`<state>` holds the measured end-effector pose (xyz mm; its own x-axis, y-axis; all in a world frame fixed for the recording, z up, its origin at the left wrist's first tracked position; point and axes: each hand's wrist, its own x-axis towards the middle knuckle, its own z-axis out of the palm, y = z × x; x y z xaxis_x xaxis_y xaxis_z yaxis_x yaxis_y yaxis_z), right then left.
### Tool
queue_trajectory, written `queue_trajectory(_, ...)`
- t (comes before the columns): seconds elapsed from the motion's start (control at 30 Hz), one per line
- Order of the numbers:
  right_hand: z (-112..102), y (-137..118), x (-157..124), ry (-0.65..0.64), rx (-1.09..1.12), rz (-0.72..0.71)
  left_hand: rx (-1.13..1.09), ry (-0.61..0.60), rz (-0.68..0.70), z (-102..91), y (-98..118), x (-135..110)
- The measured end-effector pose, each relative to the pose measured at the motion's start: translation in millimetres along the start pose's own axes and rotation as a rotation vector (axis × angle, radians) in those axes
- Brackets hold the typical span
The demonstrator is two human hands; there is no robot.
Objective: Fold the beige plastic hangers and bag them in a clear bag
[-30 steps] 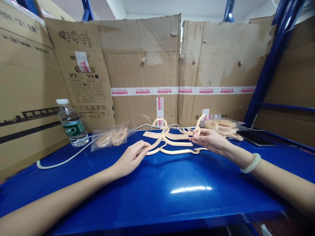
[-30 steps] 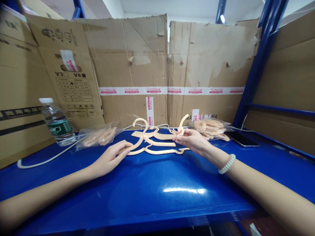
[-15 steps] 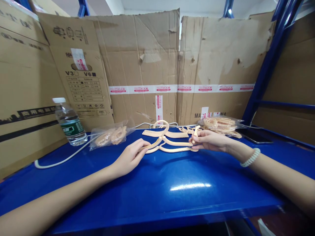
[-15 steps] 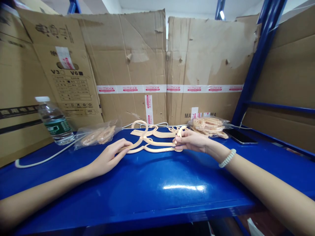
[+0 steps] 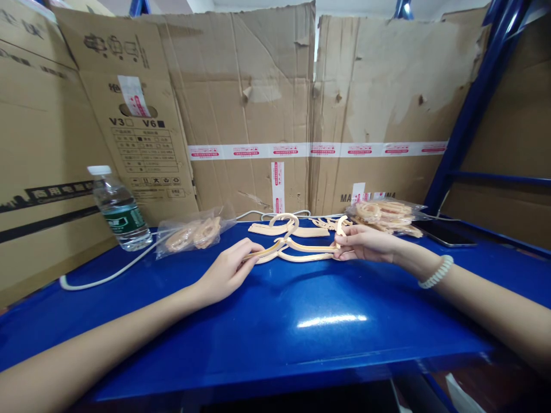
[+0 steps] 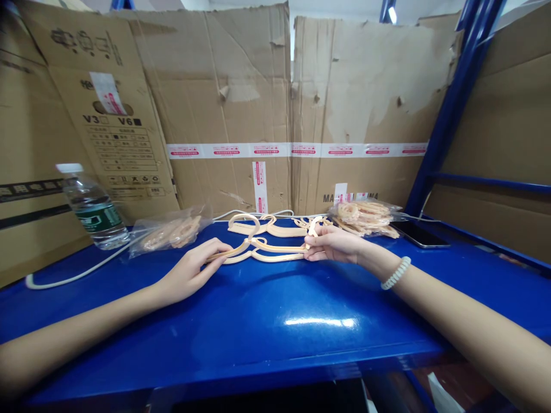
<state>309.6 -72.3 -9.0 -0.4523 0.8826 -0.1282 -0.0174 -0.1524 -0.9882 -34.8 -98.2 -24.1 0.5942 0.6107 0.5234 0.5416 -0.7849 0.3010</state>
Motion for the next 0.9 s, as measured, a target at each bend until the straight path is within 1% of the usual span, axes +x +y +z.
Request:
queue_trajectory(0.17,2.4,4.4,1.8,0.013,-0.068,-0.051,-0.002,-0.006,0.016,0.4,-0.5,-0.5)
queue_trajectory(0.4,9.5,11.6,7.8,0.103,-0.096,-0.144,0.001,-0.019,0.023,1.0,-0.2,-0.5)
queue_trajectory(0.53,9.2,15.8,12.9,0.171,-0.122,-0.212,-0.003,-0.029,0.012,0.5,2.7,0.1)
queue_trajectory(0.63,7.7,18.0,15.4,0.232,-0.159,-0.231,-0.007,-0.032,-0.009,1.0,4.0,0.4)
queue_trajectory(0.77,8.7,17.3,13.9,0.246,-0.127,-0.265,-0.018,-0.050,-0.029,1.6,2.2,0.6)
queue_trajectory(0.9,11.8,12.2,10.0,0.232,-0.071,-0.308,0.046,-0.060,-0.029,-2.6,-1.5,1.1)
